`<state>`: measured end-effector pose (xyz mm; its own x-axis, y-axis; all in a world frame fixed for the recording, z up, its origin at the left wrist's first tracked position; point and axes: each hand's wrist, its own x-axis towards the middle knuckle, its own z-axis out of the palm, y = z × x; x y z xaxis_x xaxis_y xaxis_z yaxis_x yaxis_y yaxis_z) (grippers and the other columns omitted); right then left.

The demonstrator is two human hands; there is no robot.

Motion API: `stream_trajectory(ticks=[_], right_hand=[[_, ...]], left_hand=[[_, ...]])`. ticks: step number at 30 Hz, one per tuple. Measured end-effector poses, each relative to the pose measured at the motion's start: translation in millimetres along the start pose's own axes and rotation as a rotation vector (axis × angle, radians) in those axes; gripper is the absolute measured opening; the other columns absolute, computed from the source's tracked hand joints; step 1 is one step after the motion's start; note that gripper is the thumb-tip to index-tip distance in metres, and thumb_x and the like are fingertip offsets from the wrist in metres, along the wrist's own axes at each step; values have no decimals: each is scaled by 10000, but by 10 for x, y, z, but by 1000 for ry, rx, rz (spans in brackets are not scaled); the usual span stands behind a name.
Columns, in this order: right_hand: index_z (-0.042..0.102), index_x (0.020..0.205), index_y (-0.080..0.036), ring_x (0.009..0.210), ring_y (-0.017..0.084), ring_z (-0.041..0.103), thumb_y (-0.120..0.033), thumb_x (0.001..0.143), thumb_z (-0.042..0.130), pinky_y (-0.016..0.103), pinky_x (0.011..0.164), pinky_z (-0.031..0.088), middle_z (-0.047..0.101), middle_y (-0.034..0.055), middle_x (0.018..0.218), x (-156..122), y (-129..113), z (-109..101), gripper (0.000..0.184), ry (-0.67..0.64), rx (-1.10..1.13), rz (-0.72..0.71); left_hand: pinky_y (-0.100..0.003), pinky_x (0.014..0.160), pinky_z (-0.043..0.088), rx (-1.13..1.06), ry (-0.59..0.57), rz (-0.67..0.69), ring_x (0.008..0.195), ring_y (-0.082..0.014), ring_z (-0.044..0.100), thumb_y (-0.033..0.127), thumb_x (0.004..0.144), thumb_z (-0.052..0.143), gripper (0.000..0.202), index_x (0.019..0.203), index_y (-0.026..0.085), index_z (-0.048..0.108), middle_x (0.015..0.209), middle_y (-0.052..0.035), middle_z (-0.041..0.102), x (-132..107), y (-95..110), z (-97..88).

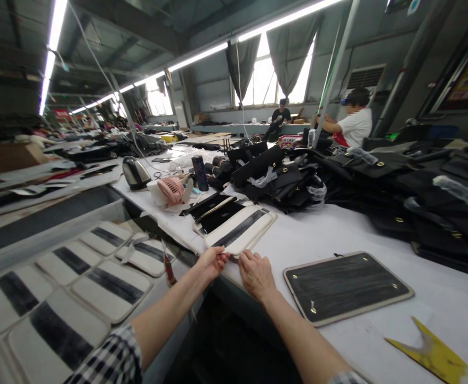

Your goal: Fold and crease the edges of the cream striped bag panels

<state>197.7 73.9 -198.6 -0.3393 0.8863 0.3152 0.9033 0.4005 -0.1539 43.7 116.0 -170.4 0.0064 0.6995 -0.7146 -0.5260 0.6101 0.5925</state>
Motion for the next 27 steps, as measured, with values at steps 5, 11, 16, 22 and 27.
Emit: stream_trajectory(ticks=[5,11,16,22,27], right_hand=[[571,1005,-229,945,207,563,-289,1026,361,337,711,292,631,39,1108,-3,8,13,219,-23,25,-1],[582,951,-212,973,229,559,-321,1022,356,357,765,303,618,58,1107,-17,-15,-9,260,-39,121,14],[601,916,-213,944,230,576,-323,988,405,364,799,330,624,60,1088,33,-47,-25,237,-37,287,109],[619,741,-206,883,213,593,-438,878,557,337,797,422,649,45,936,319,158,-112,277,-79,696,353],[608,886,-208,809,216,619,-657,891,361,339,683,534,630,92,931,270,340,-384,512,-23,1174,624]], left_hand=[[-141,383,338,-47,-36,71,473,-35,421,281,951,557,170,932,113,577,717,33,534,-275,159,85],[-125,385,300,-99,-260,438,462,-40,447,190,928,529,189,753,122,555,626,16,541,-977,1273,461],[-231,566,453,-46,-358,663,557,-110,526,279,851,587,181,733,142,609,610,-8,577,-1486,2068,778],[-371,903,397,49,-405,1139,972,-189,567,300,819,610,112,752,210,608,818,-7,667,-2039,2587,675],[-312,897,415,51,-444,1317,985,-176,577,240,790,688,46,780,208,657,867,-4,684,-2284,2112,455]])
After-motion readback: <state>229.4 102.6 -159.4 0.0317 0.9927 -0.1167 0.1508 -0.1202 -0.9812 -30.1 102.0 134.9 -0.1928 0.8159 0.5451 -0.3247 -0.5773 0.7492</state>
